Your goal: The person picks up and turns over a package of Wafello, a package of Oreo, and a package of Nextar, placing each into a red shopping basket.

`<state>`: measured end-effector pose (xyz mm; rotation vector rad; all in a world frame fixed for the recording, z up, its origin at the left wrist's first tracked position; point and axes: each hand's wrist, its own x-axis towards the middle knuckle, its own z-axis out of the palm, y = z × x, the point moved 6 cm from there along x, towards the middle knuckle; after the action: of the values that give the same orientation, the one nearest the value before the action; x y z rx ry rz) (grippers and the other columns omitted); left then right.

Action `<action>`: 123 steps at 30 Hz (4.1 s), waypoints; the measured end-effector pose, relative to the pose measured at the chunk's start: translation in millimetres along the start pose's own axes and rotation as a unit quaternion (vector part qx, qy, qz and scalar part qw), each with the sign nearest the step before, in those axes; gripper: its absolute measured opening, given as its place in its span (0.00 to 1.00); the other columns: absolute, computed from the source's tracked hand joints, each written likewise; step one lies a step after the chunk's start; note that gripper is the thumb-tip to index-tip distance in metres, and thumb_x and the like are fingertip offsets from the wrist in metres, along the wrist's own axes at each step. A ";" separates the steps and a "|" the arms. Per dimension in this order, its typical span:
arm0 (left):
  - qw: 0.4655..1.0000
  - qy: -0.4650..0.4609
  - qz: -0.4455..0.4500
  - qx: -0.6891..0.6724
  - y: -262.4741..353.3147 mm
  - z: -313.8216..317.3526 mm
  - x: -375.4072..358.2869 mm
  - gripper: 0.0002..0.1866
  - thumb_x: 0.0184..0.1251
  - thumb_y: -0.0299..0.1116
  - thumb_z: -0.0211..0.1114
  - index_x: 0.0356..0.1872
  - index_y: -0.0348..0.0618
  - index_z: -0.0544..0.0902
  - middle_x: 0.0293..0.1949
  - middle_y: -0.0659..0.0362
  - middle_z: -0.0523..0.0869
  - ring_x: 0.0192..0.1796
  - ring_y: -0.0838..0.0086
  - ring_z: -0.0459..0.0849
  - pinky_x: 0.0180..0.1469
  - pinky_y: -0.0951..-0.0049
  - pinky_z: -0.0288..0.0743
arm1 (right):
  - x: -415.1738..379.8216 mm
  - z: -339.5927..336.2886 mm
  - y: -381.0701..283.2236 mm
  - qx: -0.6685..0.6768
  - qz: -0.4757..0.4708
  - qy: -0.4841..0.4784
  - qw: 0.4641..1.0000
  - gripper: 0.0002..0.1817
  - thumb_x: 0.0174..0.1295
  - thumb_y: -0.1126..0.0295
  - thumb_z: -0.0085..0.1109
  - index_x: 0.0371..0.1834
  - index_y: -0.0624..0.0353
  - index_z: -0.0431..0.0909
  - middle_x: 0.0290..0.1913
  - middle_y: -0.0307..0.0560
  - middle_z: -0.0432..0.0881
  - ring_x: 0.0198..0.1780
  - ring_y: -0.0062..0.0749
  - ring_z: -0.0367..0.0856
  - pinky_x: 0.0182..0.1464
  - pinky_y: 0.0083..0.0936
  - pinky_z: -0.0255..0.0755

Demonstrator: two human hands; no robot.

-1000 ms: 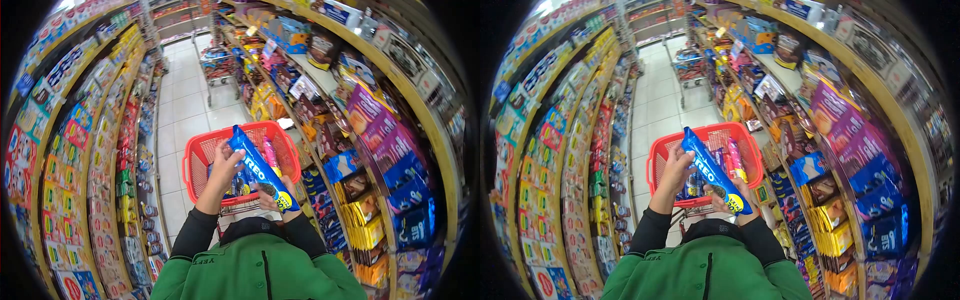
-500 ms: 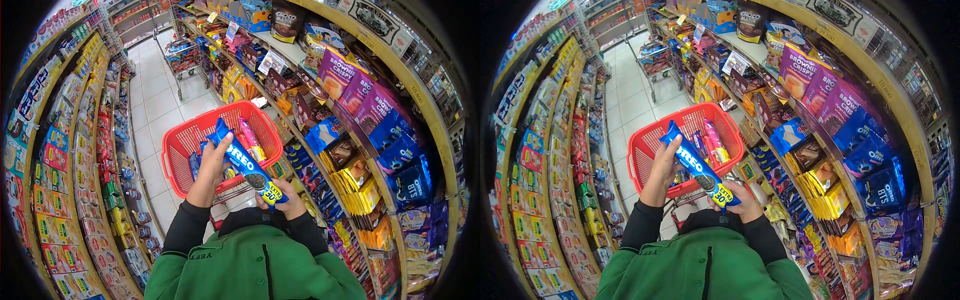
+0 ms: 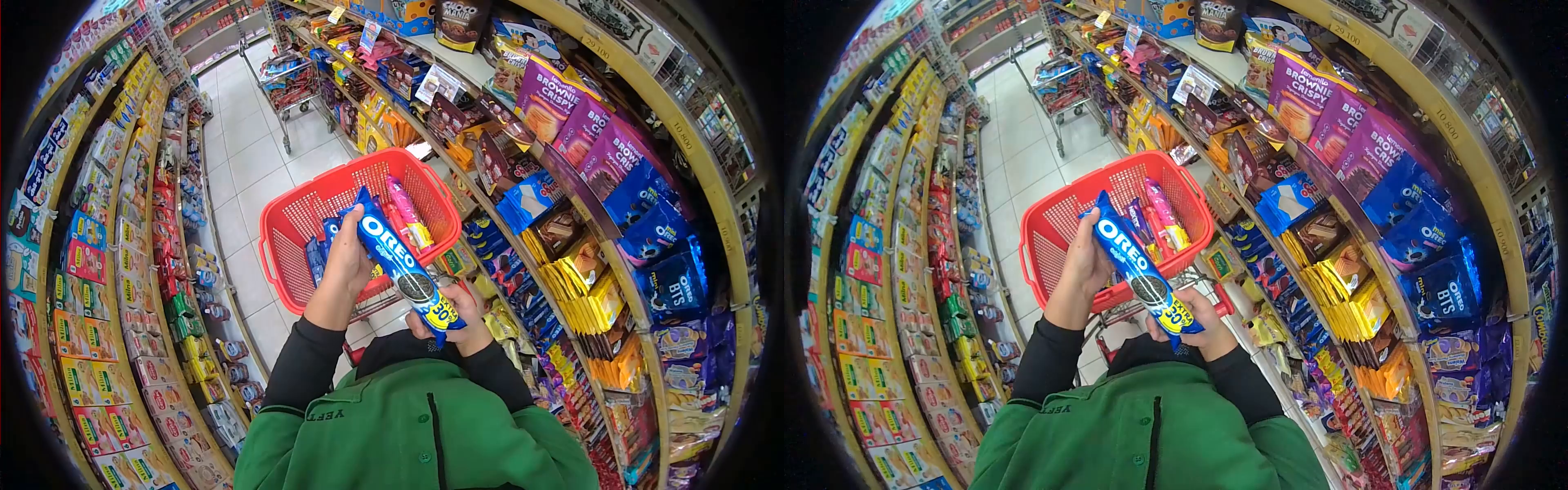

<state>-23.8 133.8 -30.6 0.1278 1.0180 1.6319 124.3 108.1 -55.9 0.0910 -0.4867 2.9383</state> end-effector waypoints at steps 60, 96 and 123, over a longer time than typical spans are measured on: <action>0.984 0.146 0.076 0.068 27.9 -25.2 1.8 0.26 0.53 0.39 0.51 0.53 0.39 0.62 0.45 0.53 0.73 0.48 0.68 0.72 0.52 0.68 0.62 | -194.4 -534.8 -210.0 -0.241 -0.027 0.730 0.639 0.21 0.52 0.52 0.50 0.45 0.51 0.68 0.41 0.39 0.69 0.39 0.28 0.64 0.36 0.24 0.60; 0.619 0.118 0.692 0.351 62.2 11.5 -83.6 0.22 0.41 0.26 0.57 0.42 0.45 0.61 0.40 0.51 0.65 0.40 0.65 0.67 0.41 0.66 0.63 | 217.3 -104.2 2.3 -0.833 0.124 0.109 0.528 0.15 0.48 0.67 0.49 0.39 0.61 0.69 0.29 0.57 0.76 0.34 0.48 0.75 0.37 0.37 0.68; 0.620 0.089 0.635 0.451 61.2 26.5 -81.7 0.22 0.38 0.27 0.60 0.40 0.44 0.66 0.38 0.57 0.70 0.40 0.65 0.69 0.43 0.64 0.58 | 193.3 -234.4 1.7 -0.849 0.274 0.332 0.306 0.23 0.50 0.72 0.46 0.49 0.72 0.57 0.37 0.62 0.73 0.40 0.48 0.73 0.42 0.34 0.69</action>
<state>-26.2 81.1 60.7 1.7597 2.0872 2.1003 -74.3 211.5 -261.3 -1.5141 -3.0483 0.6838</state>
